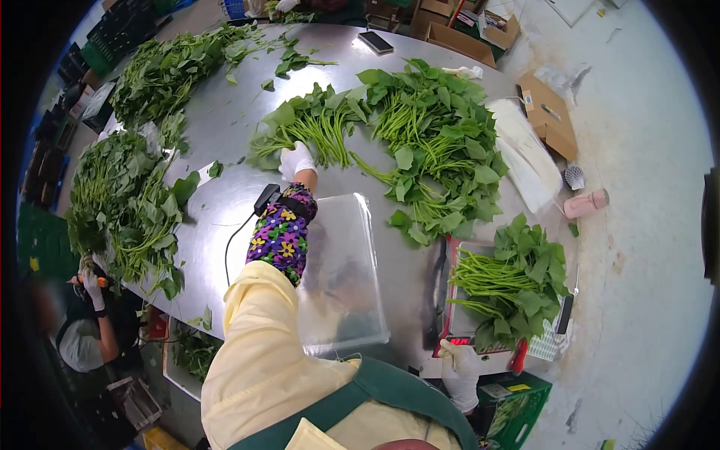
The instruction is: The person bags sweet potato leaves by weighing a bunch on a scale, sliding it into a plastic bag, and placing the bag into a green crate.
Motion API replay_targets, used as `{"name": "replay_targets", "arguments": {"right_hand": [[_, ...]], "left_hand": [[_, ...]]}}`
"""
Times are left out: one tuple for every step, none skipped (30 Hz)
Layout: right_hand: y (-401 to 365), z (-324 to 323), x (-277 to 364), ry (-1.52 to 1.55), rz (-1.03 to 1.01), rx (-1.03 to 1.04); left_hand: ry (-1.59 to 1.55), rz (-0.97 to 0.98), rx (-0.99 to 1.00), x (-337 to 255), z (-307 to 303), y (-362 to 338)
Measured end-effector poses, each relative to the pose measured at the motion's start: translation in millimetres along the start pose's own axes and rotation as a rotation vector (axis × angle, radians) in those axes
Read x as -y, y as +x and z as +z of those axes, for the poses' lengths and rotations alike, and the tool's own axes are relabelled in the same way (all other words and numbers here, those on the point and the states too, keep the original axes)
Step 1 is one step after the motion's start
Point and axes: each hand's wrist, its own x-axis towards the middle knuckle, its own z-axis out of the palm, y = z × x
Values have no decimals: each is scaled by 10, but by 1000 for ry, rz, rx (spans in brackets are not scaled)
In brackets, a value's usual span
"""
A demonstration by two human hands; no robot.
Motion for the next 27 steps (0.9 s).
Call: {"name": "replay_targets", "arguments": {"right_hand": [[-6,3,3,8,9,12],[-7,0,12,15,16,23],[-12,-4,21,15,13,20],[-12,-9,34,13,4,25],[-7,-10,49,12,-4,29],[23,-15,52,15,-8,29],[28,-30,65,-8,-8,50],[28,-52,78,-32,-9,73],[42,-73,92,-31,-15,70],[68,-89,104,-23,-46,55],[88,-113,124,-16,-68,36],[134,-155,148,-22,-55,20],[237,-224,171,-57,-133,2],[337,-317,202,-97,-203,-18],[478,-439,332,-105,-265,-74],[639,-571,506,-121,-319,-127],[765,-660,638,-152,-414,-158],[840,-734,764,-187,-506,-182],[859,-820,936,-279,-571,-170],[852,-863,1063,-368,-643,-150],[822,-845,1088,-391,-605,-150],[792,-821,1098,-439,-597,-138],[760,-837,1066,-481,-599,-125],[713,-897,984,-487,-591,-124],[652,-963,879,-474,-484,-32],[603,-1023,766,-456,-380,58],[570,-1085,658,-576,-424,33]], "left_hand": [[-24,29,-21,38,32,86],[-25,29,-21,37,11,130],[-2,28,-94,31,-18,171],[19,26,-169,23,-50,206],[82,151,-275,23,-121,204],[80,150,-280,-4,-223,180],[64,294,-352,-25,-357,154],[49,436,-424,-25,-447,143],[-116,578,-549,-56,-497,119],[-125,581,-553,-88,-538,67],[-259,621,-444,-182,-689,-149],[-391,662,-321,-248,-837,-368],[-543,808,-189,-266,-949,-567],[-556,822,-152,-291,-1112,-858],[-633,894,225,-311,-1313,-1223],[-696,944,619,-311,-1531,-1600],[-494,978,785,-301,-1828,-1966],[-284,1011,946,-241,-2062,-2284],[-39,1182,1050,-111,-2141,-2492],[209,1355,1128,13,-2207,-2654],[202,1373,1169,135,-2284,-2818],[-5,1701,1184,251,-2369,-2950],[-237,2013,1159,305,-2425,-3052],[-243,2015,1168,303,-2453,-3142],[-164,2076,1119,289,-2482,-3228],[-77,2132,1066,267,-2511,-3299],[-29,2171,1009,222,-2533,-3354]]}}
